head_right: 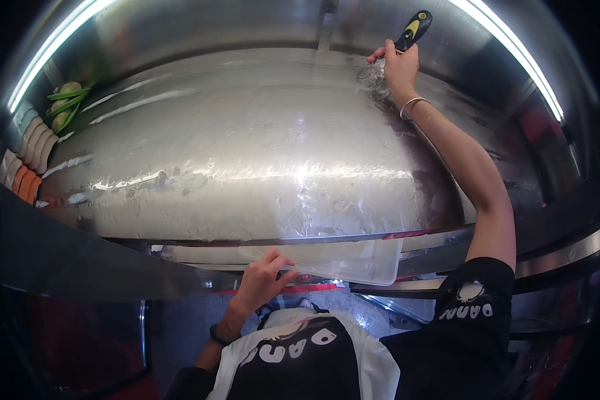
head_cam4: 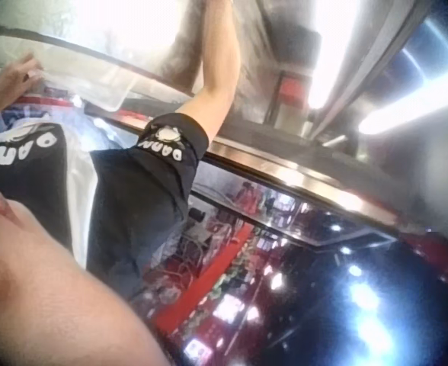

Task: The person cleans a stainless steel food display counter using a purple cloth and a scraper. They wipe the surface, scrape off residue, and repeatedly clean the same area while holding a plastic container.

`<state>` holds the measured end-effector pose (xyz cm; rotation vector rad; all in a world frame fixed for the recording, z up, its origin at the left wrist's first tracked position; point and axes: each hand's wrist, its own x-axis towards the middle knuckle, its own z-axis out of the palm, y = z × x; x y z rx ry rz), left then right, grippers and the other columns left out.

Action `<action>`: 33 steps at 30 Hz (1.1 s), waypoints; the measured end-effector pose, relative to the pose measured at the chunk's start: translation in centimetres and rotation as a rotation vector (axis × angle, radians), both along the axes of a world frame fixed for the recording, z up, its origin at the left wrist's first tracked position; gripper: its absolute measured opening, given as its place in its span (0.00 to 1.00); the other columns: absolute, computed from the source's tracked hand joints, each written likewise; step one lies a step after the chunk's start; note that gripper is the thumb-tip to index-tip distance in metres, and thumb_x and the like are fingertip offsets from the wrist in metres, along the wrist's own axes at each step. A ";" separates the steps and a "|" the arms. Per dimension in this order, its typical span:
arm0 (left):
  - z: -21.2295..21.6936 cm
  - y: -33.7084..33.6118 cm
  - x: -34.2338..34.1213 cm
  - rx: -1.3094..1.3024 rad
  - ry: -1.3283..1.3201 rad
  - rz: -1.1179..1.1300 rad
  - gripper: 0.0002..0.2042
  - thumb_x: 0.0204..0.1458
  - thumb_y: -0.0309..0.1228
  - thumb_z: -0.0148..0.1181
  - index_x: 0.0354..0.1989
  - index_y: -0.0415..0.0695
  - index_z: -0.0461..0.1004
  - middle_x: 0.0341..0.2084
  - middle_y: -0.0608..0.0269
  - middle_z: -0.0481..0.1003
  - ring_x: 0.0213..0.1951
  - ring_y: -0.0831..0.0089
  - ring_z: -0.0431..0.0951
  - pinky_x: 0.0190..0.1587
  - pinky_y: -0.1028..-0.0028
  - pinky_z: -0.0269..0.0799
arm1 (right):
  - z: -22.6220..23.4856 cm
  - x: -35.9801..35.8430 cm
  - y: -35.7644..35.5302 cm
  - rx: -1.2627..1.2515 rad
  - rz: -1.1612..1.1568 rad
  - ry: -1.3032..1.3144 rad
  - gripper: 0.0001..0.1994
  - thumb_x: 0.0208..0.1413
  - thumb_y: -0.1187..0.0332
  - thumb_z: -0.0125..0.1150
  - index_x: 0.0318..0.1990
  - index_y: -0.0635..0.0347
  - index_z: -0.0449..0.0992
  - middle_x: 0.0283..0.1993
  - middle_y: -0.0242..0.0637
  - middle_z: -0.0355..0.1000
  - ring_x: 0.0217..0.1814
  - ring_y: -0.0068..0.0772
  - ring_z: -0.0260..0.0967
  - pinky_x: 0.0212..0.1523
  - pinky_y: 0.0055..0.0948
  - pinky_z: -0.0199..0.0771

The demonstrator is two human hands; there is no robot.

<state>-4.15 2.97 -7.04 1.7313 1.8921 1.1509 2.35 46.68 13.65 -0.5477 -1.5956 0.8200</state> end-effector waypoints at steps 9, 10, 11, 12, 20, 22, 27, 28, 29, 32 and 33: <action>-0.2 0.1 0.4 0.010 0.023 0.008 0.11 0.49 0.38 0.64 0.33 0.43 0.74 0.31 0.58 0.70 0.28 0.57 0.76 0.30 0.63 0.73 | -0.7 -0.6 0.9 -0.056 -0.061 -0.025 0.11 0.61 0.71 0.52 0.38 0.68 0.57 0.26 0.43 0.73 0.25 0.36 0.76 0.31 0.33 0.78; -0.2 0.3 0.3 0.011 0.013 -0.012 0.11 0.49 0.38 0.64 0.33 0.43 0.74 0.31 0.58 0.70 0.28 0.57 0.76 0.29 0.63 0.73 | -0.9 -0.8 0.8 -0.018 0.068 -0.066 0.11 0.61 0.70 0.52 0.38 0.67 0.57 0.25 0.43 0.74 0.25 0.36 0.76 0.32 0.31 0.77; -0.2 0.3 0.3 0.004 0.016 -0.026 0.11 0.50 0.38 0.64 0.34 0.43 0.75 0.31 0.58 0.70 0.27 0.57 0.76 0.29 0.63 0.72 | -0.8 -0.8 0.8 0.030 -0.006 -0.077 0.11 0.61 0.70 0.52 0.38 0.68 0.58 0.25 0.43 0.74 0.25 0.36 0.76 0.32 0.31 0.77; -0.2 0.5 0.3 0.010 0.021 -0.004 0.11 0.50 0.38 0.63 0.34 0.43 0.75 0.31 0.58 0.70 0.27 0.57 0.76 0.29 0.63 0.72 | -1.0 -1.0 0.6 0.079 0.010 -0.105 0.11 0.61 0.70 0.52 0.38 0.68 0.58 0.25 0.43 0.74 0.25 0.37 0.76 0.31 0.31 0.77; -0.3 0.4 0.5 0.065 -0.024 -0.014 0.11 0.51 0.37 0.62 0.35 0.43 0.74 0.31 0.57 0.71 0.28 0.55 0.75 0.30 0.62 0.73 | -0.9 -3.9 -1.5 0.201 0.042 -0.211 0.13 0.60 0.67 0.53 0.38 0.69 0.59 0.26 0.41 0.76 0.25 0.32 0.76 0.30 0.31 0.77; -0.4 0.4 0.6 0.053 -0.016 -0.021 0.11 0.51 0.37 0.62 0.35 0.43 0.74 0.31 0.56 0.71 0.28 0.55 0.75 0.30 0.62 0.73 | -0.8 -4.7 -1.8 0.100 -0.058 -0.164 0.14 0.60 0.67 0.53 0.38 0.70 0.58 0.27 0.42 0.77 0.25 0.33 0.77 0.30 0.30 0.77; -0.8 0.3 0.7 0.041 0.000 -0.010 0.11 0.52 0.38 0.61 0.34 0.42 0.73 0.31 0.56 0.71 0.29 0.55 0.75 0.31 0.63 0.73 | -1.2 -6.6 -3.2 -0.090 -0.012 -0.003 0.14 0.59 0.69 0.54 0.38 0.71 0.58 0.28 0.45 0.76 0.26 0.35 0.77 0.33 0.30 0.77; -1.0 0.3 0.7 0.065 0.007 -0.012 0.11 0.52 0.38 0.61 0.34 0.42 0.73 0.31 0.56 0.71 0.29 0.55 0.75 0.30 0.63 0.73 | -1.2 -6.9 -3.5 -0.161 0.074 -0.074 0.14 0.59 0.69 0.55 0.38 0.71 0.59 0.29 0.46 0.76 0.27 0.35 0.77 0.34 0.30 0.77; -1.0 0.4 0.8 0.058 0.009 -0.015 0.12 0.52 0.38 0.61 0.34 0.42 0.73 0.31 0.56 0.71 0.29 0.55 0.75 0.30 0.63 0.73 | -1.4 -7.5 -4.0 -0.204 0.210 -0.115 0.14 0.58 0.68 0.56 0.38 0.71 0.60 0.30 0.47 0.77 0.29 0.36 0.77 0.37 0.30 0.76; -1.0 0.4 0.8 0.052 0.033 -0.016 0.12 0.53 0.39 0.60 0.35 0.42 0.73 0.31 0.56 0.70 0.28 0.54 0.75 0.30 0.63 0.72 | -1.4 -8.8 -4.9 0.019 0.164 -0.197 0.14 0.58 0.67 0.56 0.38 0.72 0.61 0.28 0.46 0.77 0.31 0.37 0.77 0.38 0.30 0.75; -0.9 0.5 0.9 0.026 0.049 -0.008 0.13 0.53 0.40 0.60 0.34 0.42 0.73 0.31 0.56 0.70 0.28 0.54 0.75 0.30 0.63 0.72 | -1.3 -9.5 -5.0 0.040 0.134 -0.198 0.13 0.60 0.68 0.55 0.37 0.70 0.60 0.28 0.45 0.75 0.28 0.40 0.78 0.28 0.32 0.77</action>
